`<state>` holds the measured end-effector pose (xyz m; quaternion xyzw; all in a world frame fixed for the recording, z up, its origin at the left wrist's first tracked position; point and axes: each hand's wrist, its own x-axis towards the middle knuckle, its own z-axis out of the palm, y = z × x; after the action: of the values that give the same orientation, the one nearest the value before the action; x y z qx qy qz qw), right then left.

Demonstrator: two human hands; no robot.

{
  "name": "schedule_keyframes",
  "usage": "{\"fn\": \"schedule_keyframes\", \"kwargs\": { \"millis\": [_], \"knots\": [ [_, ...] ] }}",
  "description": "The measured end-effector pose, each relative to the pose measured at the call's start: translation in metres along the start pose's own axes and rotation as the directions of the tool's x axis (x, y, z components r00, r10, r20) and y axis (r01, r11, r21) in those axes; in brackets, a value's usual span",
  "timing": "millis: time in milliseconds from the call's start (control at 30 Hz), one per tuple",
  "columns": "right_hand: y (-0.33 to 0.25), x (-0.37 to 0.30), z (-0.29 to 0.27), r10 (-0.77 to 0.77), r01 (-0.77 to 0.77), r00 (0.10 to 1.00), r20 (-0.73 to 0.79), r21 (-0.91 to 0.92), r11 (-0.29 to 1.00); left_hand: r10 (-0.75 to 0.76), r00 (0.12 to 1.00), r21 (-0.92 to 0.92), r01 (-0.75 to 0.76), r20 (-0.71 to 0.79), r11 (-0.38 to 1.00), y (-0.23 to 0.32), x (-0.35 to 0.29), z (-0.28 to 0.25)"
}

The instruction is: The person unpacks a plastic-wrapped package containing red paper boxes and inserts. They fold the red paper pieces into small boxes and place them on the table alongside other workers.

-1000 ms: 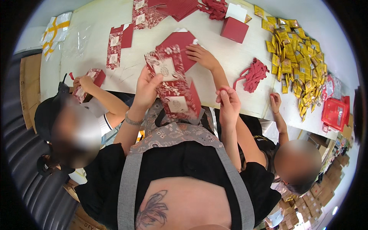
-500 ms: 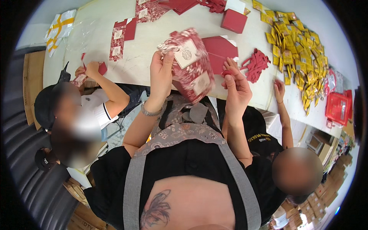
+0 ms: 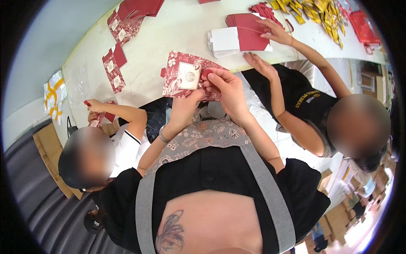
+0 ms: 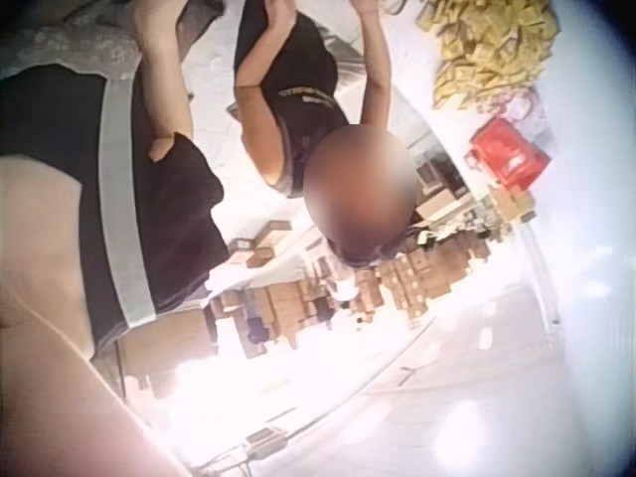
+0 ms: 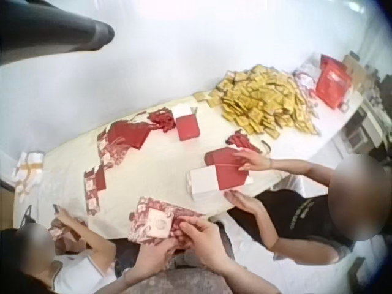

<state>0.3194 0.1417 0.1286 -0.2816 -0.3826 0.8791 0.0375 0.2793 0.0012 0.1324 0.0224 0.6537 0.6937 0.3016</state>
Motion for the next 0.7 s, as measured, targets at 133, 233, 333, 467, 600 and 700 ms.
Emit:
{"fn": "schedule_keyframes", "kwargs": {
  "millis": [133, 233, 333, 467, 600, 700],
  "knots": [
    [0.012, -0.001, -0.008, -0.009, 0.009, 0.998, -0.057, -0.007, 1.000, -0.102, 0.991, -0.323, 0.069, -0.086, 0.944, -0.001, 0.005, -0.005],
    [0.014, 0.001, -0.005, -0.109, 0.098, 0.989, -0.096, -0.112, 0.989, -0.018, 0.989, -0.222, -0.015, -0.145, 0.975, 0.015, 0.005, 0.006],
    [0.015, 0.003, 0.002, -0.204, 0.188, 0.969, -0.143, -0.117, 0.975, 0.156, 0.982, 0.061, -0.150, -0.110, 0.987, 0.003, 0.010, -0.001],
    [0.019, 0.007, 0.008, -0.349, 0.298, 0.922, -0.166, -0.271, 0.915, 0.235, 0.967, 0.307, -0.196, -0.095, 0.931, 0.006, 0.005, 0.008],
    [0.014, 0.012, 0.010, -0.379, 0.277, 0.912, -0.157, -0.447, 0.851, 0.345, 0.935, 0.419, -0.284, -0.077, 0.862, 0.004, 0.006, 0.012],
    [0.011, 0.016, 0.008, -0.362, 0.251, 0.919, -0.155, -0.480, 0.841, 0.364, 0.931, 0.527, -0.293, -0.033, 0.798, 0.005, 0.006, 0.014]
  ]
}}
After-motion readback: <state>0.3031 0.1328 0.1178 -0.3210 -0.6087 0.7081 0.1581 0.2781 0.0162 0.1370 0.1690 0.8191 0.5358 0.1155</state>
